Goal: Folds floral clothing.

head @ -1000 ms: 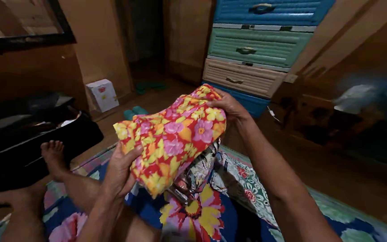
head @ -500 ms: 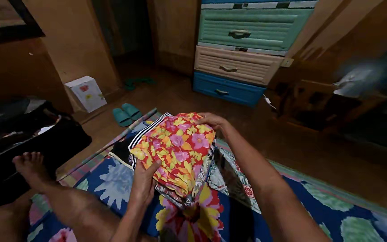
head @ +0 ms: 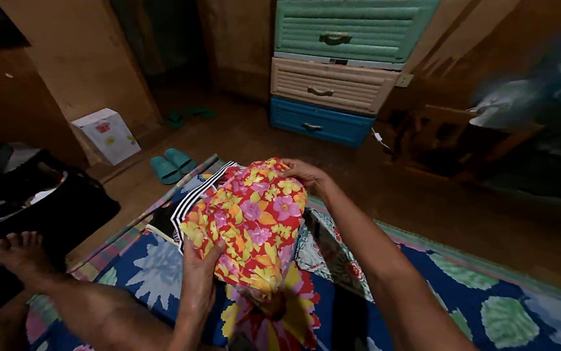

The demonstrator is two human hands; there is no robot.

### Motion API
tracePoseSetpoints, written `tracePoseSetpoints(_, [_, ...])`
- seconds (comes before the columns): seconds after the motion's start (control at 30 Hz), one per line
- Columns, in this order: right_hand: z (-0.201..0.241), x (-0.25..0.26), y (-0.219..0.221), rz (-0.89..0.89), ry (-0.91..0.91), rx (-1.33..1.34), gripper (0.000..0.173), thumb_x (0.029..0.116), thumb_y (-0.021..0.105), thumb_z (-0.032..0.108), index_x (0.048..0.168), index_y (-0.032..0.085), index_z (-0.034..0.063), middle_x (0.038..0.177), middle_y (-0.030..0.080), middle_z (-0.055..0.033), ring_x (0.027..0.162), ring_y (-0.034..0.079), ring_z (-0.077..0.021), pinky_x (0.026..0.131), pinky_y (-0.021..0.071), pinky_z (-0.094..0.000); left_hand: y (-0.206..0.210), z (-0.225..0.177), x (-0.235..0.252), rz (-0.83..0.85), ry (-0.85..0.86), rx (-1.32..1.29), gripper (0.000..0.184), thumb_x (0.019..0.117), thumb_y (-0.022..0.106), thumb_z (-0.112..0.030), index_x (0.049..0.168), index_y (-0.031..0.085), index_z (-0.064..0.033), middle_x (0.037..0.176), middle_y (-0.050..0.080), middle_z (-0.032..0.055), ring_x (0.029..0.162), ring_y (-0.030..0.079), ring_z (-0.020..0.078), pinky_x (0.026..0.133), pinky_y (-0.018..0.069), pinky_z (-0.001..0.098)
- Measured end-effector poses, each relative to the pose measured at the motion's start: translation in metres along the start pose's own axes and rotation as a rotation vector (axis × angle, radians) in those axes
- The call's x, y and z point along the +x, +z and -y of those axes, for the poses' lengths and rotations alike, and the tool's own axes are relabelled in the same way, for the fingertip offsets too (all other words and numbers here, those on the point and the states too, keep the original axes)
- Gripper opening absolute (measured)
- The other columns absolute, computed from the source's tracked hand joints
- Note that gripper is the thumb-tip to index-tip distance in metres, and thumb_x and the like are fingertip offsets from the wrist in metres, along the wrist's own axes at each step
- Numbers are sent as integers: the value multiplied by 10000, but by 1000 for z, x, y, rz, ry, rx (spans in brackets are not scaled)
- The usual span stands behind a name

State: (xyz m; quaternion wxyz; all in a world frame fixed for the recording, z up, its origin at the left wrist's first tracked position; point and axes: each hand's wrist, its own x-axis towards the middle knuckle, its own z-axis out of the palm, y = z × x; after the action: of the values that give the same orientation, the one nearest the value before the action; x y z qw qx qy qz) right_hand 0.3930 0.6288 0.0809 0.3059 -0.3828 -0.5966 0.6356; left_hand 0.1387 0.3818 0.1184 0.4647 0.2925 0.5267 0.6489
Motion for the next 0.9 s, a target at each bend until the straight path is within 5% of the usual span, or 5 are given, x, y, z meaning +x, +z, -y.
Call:
tracePoseSetpoints(0.3, [-14,4,5,-34,67,48,319,983,538,-36,1295,531,29,923,669,-32,741,645,-66,705,561,-239,-3,6,7,-108,0,51,596,955,569,72,1489,312,6,1191,600,149,932,692,111,760,603,251])
tracePoseSetpoints(0.47, [4,-3,17,-199,17,-306,406,977,658,97,1357,540,22,1090,667,-128,901,662,-158,824,565,-330,-23,24,4,-114,384,489,925,854,627,-45,1608,96,27,1570,326,291,1366,468,277,1056,461,377])
tracePoseSetpoints(0.6, [47,-21,57,-377,-88,-843,655,996,646,376,1504,462,6,1453,503,-295,1353,452,-490,1110,314,-664,-6,9,1,-104,905,1042,634,980,494,-290,1452,443,131,1487,444,363,1376,427,554,1074,361,674])
tracePoseSetpoints(0.77, [82,-36,121,-332,-253,-942,584,1048,528,421,1514,484,72,1466,534,-229,1395,448,-436,1143,290,-643,30,0,26,8,1000,1214,549,1036,435,-326,1467,526,1,1512,503,228,1411,426,505,1126,313,677])
tracePoseSetpoints(0.9, [55,-13,150,-219,-61,-1053,704,1033,414,601,1609,341,204,1628,303,-249,1523,189,-488,1176,96,-734,-1,31,67,-7,845,1291,518,1049,402,-378,1421,611,-84,1513,492,250,1415,387,553,1108,239,764])
